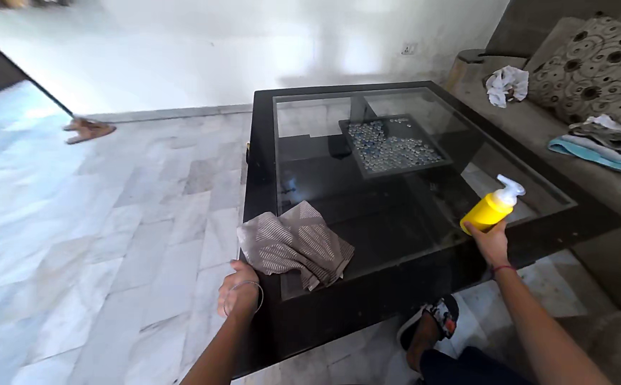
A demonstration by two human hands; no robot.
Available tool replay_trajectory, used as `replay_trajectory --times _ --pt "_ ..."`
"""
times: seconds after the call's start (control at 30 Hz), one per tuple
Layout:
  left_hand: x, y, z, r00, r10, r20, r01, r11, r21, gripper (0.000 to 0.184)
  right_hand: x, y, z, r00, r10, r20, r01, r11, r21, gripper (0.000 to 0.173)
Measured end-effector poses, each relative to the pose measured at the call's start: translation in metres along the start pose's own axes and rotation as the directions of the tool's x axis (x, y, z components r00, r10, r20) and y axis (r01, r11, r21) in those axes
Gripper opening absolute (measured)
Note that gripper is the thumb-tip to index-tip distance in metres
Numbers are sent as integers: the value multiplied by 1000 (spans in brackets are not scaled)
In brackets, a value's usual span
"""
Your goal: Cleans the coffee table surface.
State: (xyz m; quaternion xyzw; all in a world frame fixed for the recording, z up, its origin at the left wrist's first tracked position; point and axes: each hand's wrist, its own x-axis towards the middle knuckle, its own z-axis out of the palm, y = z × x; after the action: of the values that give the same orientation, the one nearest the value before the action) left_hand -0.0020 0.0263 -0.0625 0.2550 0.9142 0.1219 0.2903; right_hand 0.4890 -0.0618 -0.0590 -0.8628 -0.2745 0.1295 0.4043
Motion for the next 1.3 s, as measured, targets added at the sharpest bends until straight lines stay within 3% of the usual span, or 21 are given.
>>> replay_trajectory --times 0.27,0.47,0.73,0.87,1.07,1.3 --pt "3 -1 2 1000 5 -29 -4 1000 13 79 29 36 -22 977 62 -202 -59 998 20 85" --pt "6 -1 5 999 -14 -30 15 1000 10 81 44 50 -39 976 83 -199 -87 996 -15 77" --pt "14 -2 8 998 -36 -58 38 999 39 83 72 56 -28 969 89 -231 -100 994 -37 73" --pt "14 -1 9 996 -43 -73 48 997 65 83 79 52 -27 968 78 -237 -97 993 -72 62" --pt "7 0 5 998 -10 -56 14 997 77 82 64 51 -18 962 66 -265 -99 989 -112 47" --pt "-5 3 -2 1000 3 15 -4 998 58 80 16 5 24 967 172 -187 -201 968 -153 54"
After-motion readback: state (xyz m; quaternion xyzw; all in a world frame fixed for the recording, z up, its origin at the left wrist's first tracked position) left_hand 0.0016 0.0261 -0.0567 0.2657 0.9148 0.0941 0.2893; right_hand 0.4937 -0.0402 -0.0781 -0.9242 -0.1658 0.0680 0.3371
